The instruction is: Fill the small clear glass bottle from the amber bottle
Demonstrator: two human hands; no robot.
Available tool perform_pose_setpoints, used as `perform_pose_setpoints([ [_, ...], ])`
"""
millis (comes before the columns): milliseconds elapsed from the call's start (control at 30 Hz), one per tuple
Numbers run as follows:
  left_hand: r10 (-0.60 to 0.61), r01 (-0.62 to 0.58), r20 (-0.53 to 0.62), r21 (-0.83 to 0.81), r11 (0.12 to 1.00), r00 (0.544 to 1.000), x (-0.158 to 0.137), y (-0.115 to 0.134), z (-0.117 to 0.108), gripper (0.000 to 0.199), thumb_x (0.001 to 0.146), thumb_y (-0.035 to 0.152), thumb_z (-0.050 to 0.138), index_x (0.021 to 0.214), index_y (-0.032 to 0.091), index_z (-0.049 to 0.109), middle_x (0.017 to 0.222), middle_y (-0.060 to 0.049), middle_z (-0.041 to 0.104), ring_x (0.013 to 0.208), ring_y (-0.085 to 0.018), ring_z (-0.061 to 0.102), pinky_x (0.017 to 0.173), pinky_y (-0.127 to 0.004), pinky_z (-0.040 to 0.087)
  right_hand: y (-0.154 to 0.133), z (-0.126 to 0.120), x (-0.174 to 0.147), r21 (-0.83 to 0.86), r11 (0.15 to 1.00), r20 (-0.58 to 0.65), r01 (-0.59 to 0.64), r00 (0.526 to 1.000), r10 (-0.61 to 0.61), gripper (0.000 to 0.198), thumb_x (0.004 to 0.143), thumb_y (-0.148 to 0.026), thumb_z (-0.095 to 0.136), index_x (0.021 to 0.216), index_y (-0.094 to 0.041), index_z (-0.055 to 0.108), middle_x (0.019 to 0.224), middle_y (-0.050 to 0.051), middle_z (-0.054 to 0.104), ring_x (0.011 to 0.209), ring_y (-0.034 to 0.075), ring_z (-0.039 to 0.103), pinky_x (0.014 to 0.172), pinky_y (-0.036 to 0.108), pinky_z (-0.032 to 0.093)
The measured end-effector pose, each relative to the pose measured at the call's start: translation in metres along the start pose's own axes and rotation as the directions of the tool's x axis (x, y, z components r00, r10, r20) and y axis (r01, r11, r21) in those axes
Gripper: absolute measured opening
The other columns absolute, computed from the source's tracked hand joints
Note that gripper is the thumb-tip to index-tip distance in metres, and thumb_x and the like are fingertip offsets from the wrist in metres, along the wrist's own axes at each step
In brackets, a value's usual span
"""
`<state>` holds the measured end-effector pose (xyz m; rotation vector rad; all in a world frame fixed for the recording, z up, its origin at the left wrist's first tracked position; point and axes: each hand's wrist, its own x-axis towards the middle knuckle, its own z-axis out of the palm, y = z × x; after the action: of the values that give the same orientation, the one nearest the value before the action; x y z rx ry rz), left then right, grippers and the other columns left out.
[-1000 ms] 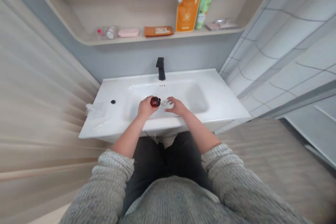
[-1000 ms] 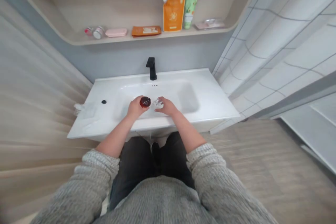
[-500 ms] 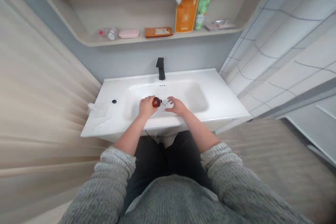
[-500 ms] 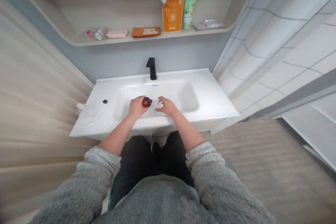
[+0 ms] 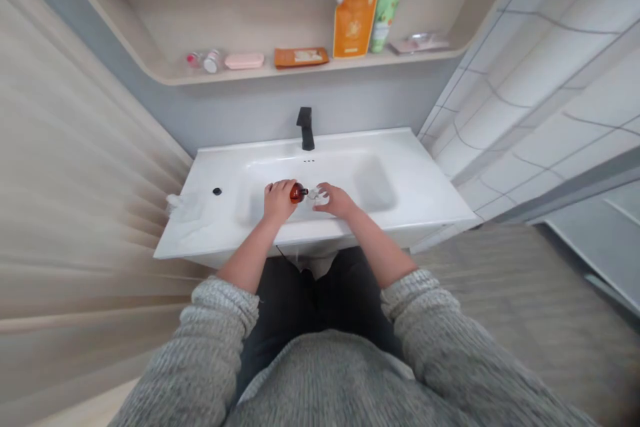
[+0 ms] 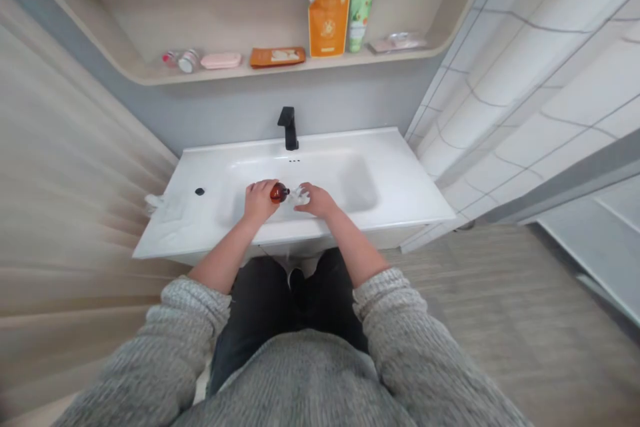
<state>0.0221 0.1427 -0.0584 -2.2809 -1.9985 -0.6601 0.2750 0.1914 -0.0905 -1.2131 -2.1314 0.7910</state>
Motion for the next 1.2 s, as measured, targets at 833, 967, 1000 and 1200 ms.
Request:
perform_pose_setpoints([
  [833, 0.030, -0.030, -0.016, -0.016, 0.999, 0.999, -0.0020, 0.0002, -0.0019, 0.053, 0.100, 0.025, 0.068, 0.153, 0.029, 0.069, 0.155, -0.014, 0.074, 0.145, -0.038, 0.064, 0.138, -0.063, 0.027, -0.0054, -0.0013, -0.0005, -0.064, 0.997, 0.008, -0.034, 0.999, 0.035, 0.081, 0.075, -0.037, 0.106, 0.144, -0.024, 0.068, 0.124, 0.010, 0.085, 0.103, 0.029, 0.082, 0.094, 0.039, 0.063],
  [967, 0.034, -0.034, -0.017, -0.013, 0.999, 0.999, -0.0026, 0.0005, -0.0026, 0.054, 0.100, 0.024, 0.067, 0.153, 0.029, 0.069, 0.155, -0.014, 0.074, 0.145, -0.038, 0.064, 0.138, -0.064, 0.025, -0.0068, -0.0027, -0.0009, -0.060, 0.998, 0.014, -0.032, 0.999, 0.033, 0.080, 0.074, -0.037, 0.106, 0.144, -0.025, 0.068, 0.123, 0.009, 0.085, 0.101, 0.028, 0.082, 0.094, 0.039, 0.063],
  [1000, 0.037, -0.037, -0.017, -0.012, 0.999, 0.999, -0.0026, 0.0005, -0.0026, 0.054, 0.099, 0.024, 0.067, 0.153, 0.029, 0.069, 0.155, -0.014, 0.074, 0.145, -0.038, 0.064, 0.138, -0.064, 0.025, -0.0072, -0.0030, -0.0010, -0.061, 0.998, 0.015, -0.032, 0.999, 0.033, 0.080, 0.074, -0.037, 0.106, 0.143, -0.025, 0.068, 0.123, 0.009, 0.085, 0.101, 0.028, 0.081, 0.093, 0.039, 0.063],
  [1200, 0.029, -0.029, -0.005, -0.010, 1.000, 1.000, -0.0023, 0.0010, -0.0026, 0.055, 0.099, 0.024, 0.068, 0.154, 0.029, 0.069, 0.155, -0.014, 0.074, 0.146, -0.038, 0.063, 0.139, -0.064, 0.025, -0.0095, -0.0038, -0.0015, -0.081, 0.996, 0.014, -0.034, 0.999, 0.035, 0.077, 0.075, -0.038, 0.106, 0.140, -0.025, 0.069, 0.123, 0.009, 0.086, 0.101, 0.028, 0.081, 0.092, 0.038, 0.063],
])
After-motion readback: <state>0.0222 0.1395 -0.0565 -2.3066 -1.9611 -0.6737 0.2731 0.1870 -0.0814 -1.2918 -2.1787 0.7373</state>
